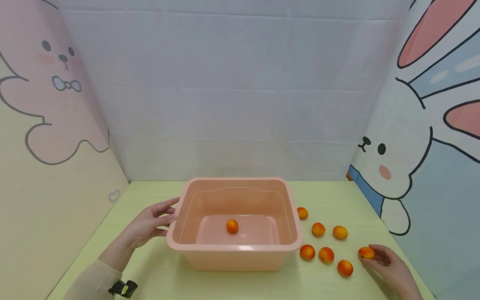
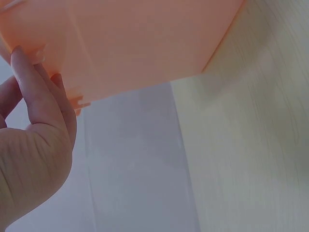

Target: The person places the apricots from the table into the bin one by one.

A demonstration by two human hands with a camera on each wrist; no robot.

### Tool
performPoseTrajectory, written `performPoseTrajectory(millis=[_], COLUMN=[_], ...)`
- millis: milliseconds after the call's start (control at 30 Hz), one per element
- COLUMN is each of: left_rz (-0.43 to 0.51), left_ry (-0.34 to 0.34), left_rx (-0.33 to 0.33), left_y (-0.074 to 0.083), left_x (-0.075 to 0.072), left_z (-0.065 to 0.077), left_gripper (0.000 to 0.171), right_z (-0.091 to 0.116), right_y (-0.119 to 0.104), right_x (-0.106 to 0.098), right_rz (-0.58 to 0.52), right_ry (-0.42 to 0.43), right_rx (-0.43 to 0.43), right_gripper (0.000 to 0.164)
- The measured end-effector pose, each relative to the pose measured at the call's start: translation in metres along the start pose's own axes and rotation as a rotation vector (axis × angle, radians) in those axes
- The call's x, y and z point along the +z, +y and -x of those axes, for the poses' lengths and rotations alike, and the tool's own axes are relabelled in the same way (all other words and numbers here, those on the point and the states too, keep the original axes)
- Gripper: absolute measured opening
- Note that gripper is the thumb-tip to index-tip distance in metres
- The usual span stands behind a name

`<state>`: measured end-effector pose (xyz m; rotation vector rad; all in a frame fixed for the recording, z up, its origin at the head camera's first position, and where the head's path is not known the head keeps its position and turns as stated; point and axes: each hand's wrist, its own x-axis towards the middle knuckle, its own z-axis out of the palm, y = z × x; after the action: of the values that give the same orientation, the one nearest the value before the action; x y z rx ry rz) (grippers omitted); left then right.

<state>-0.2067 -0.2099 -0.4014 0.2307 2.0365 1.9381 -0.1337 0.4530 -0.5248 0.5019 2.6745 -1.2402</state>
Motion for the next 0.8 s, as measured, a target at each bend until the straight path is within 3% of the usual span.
performPoseTrajectory(millis=[133, 267, 533, 800], left_rz=[0.0, -0.008, -0.018, -0.024], left_ry=[-0.01, -0.005, 0.009, -0.005], left_rx=[0.004, 0.003, 0.004, 0.01], left_y=[-0.001, -0.001, 0.0, 0.0], left_x=[0.0, 0.0, 0.0, -0.001], left_z=[-0.001, 0.0, 0.0, -0.001], left_gripper=[0.069, 0.069, 0.069, 0.068], right_z=[0.004, 0.013, 0.031, 0.029], right_y=[-0.004, -0.023, -0.065, -0.112], right_x=[-0.003, -0.009, -0.017, -0.019], right_rz=[-0.016, -0.008, -0.053, 0.032], right_ry=[0.005, 0.028, 0.107, 0.068], right_rx=[-0.007, -0.055, -0.299, -0.358], right_gripper=[0.096, 0.09, 0.062, 0.066])
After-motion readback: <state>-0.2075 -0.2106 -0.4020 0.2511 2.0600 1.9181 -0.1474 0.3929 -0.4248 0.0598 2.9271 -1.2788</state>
